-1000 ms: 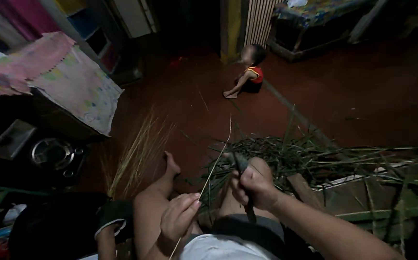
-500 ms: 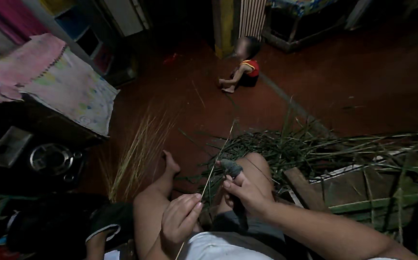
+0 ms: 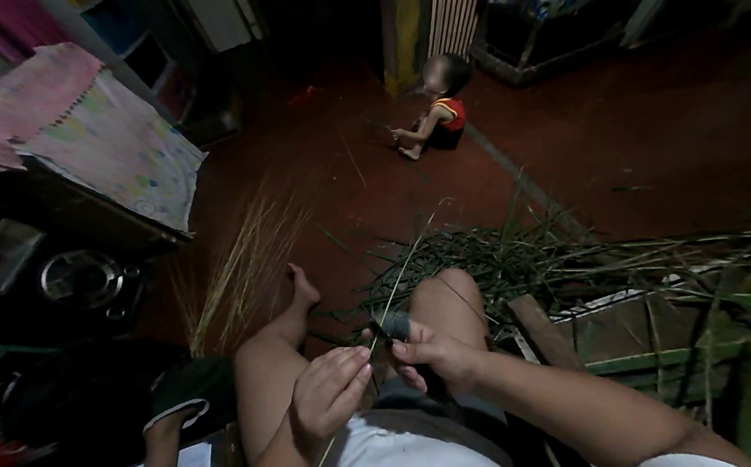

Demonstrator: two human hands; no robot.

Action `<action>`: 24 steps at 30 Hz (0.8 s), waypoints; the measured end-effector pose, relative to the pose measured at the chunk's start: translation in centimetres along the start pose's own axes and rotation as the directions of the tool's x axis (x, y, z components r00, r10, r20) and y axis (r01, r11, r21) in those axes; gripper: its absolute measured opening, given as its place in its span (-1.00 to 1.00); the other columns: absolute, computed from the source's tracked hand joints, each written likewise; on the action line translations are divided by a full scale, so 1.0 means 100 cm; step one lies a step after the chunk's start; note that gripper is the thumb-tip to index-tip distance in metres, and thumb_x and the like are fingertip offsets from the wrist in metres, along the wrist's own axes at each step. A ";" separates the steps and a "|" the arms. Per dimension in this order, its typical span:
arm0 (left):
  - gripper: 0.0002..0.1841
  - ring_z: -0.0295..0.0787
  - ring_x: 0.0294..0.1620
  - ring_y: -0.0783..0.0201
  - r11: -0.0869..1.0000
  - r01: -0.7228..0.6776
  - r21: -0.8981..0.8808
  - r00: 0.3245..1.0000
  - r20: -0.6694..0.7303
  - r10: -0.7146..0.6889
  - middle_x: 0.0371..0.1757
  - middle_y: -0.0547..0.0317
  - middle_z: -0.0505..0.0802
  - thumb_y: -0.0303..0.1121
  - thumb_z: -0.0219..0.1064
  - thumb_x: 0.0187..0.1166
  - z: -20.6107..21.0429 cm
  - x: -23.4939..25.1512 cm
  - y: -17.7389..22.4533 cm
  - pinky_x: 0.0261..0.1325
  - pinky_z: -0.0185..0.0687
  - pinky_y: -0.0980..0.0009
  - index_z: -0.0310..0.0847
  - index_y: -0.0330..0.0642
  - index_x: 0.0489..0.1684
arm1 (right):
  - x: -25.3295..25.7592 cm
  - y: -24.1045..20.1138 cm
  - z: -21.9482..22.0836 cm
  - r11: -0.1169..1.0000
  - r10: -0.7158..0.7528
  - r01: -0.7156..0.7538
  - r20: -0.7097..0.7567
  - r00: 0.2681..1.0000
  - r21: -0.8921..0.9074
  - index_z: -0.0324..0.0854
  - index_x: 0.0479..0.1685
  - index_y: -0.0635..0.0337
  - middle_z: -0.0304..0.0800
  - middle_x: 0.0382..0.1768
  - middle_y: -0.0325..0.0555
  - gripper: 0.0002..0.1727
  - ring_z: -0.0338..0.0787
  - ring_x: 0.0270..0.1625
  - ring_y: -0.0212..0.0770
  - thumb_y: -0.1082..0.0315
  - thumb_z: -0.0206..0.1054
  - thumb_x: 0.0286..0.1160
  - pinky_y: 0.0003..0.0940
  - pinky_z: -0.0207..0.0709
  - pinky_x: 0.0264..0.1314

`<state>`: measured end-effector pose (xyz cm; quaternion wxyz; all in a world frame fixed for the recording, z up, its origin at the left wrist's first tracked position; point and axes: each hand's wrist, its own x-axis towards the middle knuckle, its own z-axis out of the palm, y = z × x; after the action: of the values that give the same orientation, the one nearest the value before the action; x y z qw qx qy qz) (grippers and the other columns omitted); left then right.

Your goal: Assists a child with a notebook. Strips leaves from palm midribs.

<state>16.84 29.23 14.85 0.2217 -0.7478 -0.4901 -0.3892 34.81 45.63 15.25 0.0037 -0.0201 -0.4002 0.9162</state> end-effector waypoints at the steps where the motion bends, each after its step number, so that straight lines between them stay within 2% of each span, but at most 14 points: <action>1: -0.86 0.81 0.27 0.22 1.000 0.001 0.003 1.000 0.002 -0.001 0.19 0.06 0.82 -0.46 0.23 0.73 0.000 0.000 0.000 0.41 0.69 0.32 0.63 -0.19 0.10 | 0.000 -0.003 0.001 1.000 0.003 -0.004 -0.042 0.999 -0.010 0.46 0.27 -0.10 0.62 -0.46 -0.40 -0.71 0.60 -0.56 -0.54 0.16 0.28 0.67 -0.65 0.57 -0.46; 4: -0.88 0.83 0.23 0.22 1.000 0.002 0.005 1.000 0.024 -0.002 0.14 0.05 0.85 -0.46 0.23 0.73 -0.002 0.003 0.002 0.39 0.70 0.32 0.64 -0.21 0.05 | 0.000 -0.017 0.001 0.998 -0.029 0.018 -0.195 0.980 -0.061 0.44 0.45 -0.04 0.52 -0.54 -0.40 -0.63 0.56 -0.60 -0.51 0.25 0.17 0.71 -0.62 0.56 -0.49; 9: -0.89 0.83 0.21 0.26 1.000 0.023 -0.007 1.000 -0.001 -0.023 0.12 0.07 0.86 -0.46 0.22 0.74 0.000 0.003 0.000 0.37 0.69 0.38 0.64 -0.19 0.04 | 0.002 -0.038 -0.013 0.986 -0.154 0.121 -0.338 0.928 -0.117 0.44 0.45 0.03 0.50 -0.59 -0.42 -0.63 0.55 -0.63 -0.52 0.29 0.14 0.71 -0.62 0.56 -0.52; 14: -0.89 0.82 0.22 0.30 0.994 0.082 -0.076 0.996 -0.033 -0.085 0.14 0.14 0.84 -0.46 0.23 0.74 0.002 0.001 0.002 0.36 0.71 0.42 0.64 -0.17 0.05 | 0.004 -0.062 -0.030 0.971 -0.239 0.194 -0.552 0.799 -0.141 0.38 0.42 0.10 0.44 -0.59 -0.33 -0.71 0.53 -0.64 -0.47 0.33 0.01 0.84 -0.61 0.55 -0.54; 19: -0.86 0.82 0.22 0.38 0.945 0.239 -0.223 0.966 -0.045 -0.255 0.21 0.25 0.83 -0.41 0.21 0.76 0.006 -0.004 0.009 0.30 0.74 0.47 0.64 -0.05 0.11 | 0.005 -0.058 -0.033 0.957 -0.285 0.263 -0.531 0.798 -0.119 0.38 0.43 0.09 0.46 -0.58 -0.32 -0.69 0.54 -0.64 -0.46 0.34 0.03 0.81 -0.60 0.56 -0.55; 22: -0.83 0.84 0.17 0.41 0.883 0.324 -0.339 0.923 -0.089 -0.373 0.20 0.32 0.85 -0.42 0.24 0.75 0.010 -0.004 0.014 0.23 0.78 0.49 0.69 0.02 0.12 | 0.004 -0.053 -0.030 0.953 -0.300 0.281 -0.461 0.835 -0.111 0.32 0.50 0.03 0.47 -0.56 -0.35 -0.63 0.55 -0.63 -0.48 0.31 0.05 0.78 -0.61 0.57 -0.52; 24: -0.85 0.86 0.15 0.39 0.844 0.365 -0.394 0.889 -0.120 -0.441 0.16 0.33 0.88 -0.43 0.27 0.72 0.013 0.000 0.017 0.20 0.81 0.48 0.69 0.03 0.07 | 0.003 -0.044 -0.022 0.957 -0.288 0.248 -0.389 0.875 -0.151 0.36 0.54 -0.03 0.51 -0.58 -0.42 -0.56 0.57 -0.62 -0.49 0.24 0.17 0.70 -0.59 0.58 -0.50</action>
<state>18.88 29.44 14.16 0.0430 -0.6107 -0.5312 -0.5856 34.55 50.27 16.93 0.2130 -0.1549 -0.4330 0.8620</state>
